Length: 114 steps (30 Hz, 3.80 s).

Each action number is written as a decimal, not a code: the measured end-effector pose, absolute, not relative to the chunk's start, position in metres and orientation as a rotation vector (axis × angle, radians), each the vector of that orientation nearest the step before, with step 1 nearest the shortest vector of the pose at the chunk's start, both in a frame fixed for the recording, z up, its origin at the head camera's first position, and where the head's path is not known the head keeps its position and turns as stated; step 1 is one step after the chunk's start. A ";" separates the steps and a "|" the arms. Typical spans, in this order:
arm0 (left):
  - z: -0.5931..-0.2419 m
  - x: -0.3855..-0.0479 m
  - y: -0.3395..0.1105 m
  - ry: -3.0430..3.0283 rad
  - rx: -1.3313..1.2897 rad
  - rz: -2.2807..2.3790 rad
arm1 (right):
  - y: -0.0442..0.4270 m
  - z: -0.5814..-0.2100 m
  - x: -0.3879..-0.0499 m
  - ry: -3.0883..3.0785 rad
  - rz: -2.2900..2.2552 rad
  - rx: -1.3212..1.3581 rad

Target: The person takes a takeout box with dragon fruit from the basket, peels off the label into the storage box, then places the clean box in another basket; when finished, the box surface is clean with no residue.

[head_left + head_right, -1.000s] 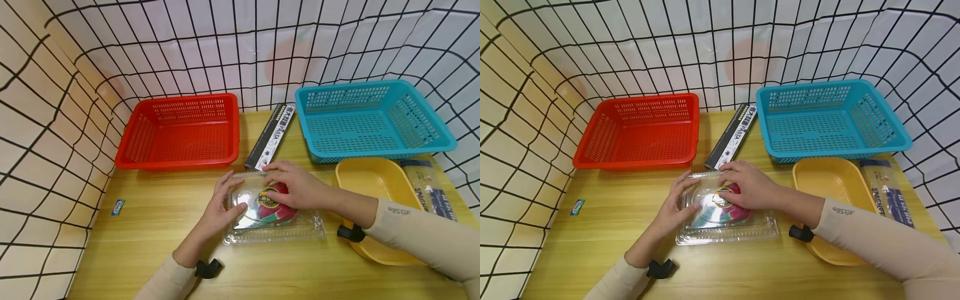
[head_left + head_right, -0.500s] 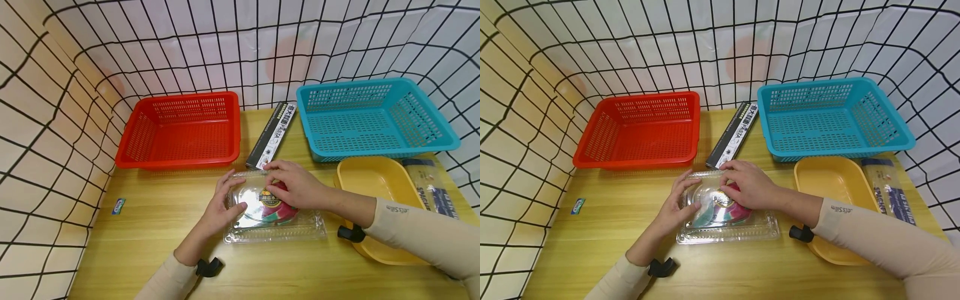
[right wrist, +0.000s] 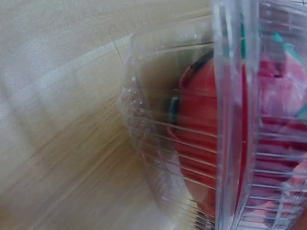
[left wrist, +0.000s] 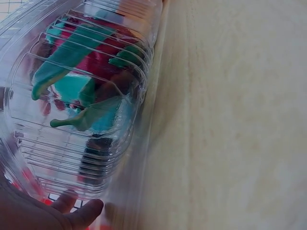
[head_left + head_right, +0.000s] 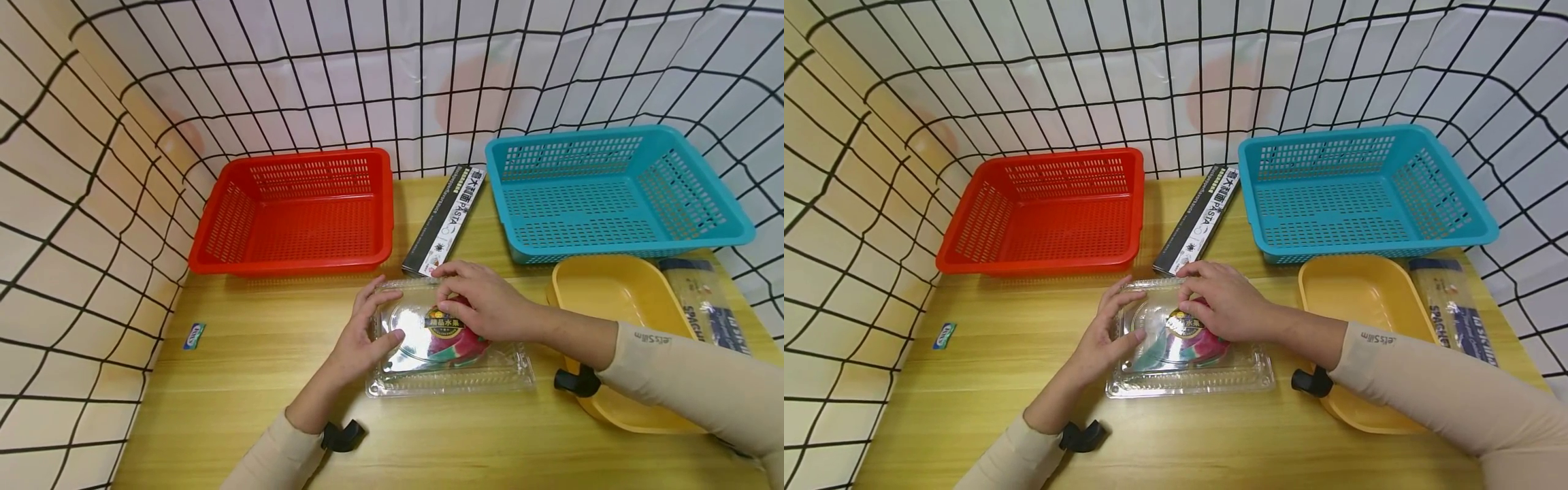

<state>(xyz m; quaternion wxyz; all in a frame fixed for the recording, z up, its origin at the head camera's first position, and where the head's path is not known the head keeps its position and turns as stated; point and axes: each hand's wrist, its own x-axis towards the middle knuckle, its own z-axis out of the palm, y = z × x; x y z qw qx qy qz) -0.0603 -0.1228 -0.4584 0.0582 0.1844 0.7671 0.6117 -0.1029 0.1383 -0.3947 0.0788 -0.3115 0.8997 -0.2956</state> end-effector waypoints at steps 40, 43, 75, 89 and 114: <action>-0.459 -0.061 -0.125 2.322 0.588 1.847 | 0.205 -0.358 -0.106 2.663 -1.102 -0.555; -0.458 -0.060 -0.125 2.329 0.578 1.839 | 0.228 -0.357 -0.106 2.733 -1.009 -0.534; -0.460 -0.060 -0.128 2.324 0.590 1.840 | 0.364 -0.380 -0.098 2.796 -0.805 -0.147; -0.459 -0.061 -0.128 2.309 0.591 1.854 | 0.416 -0.372 -0.130 2.898 -0.817 -0.013; -0.450 -0.049 -0.125 2.211 0.294 1.943 | 0.410 -0.384 -0.152 2.748 -0.557 -0.181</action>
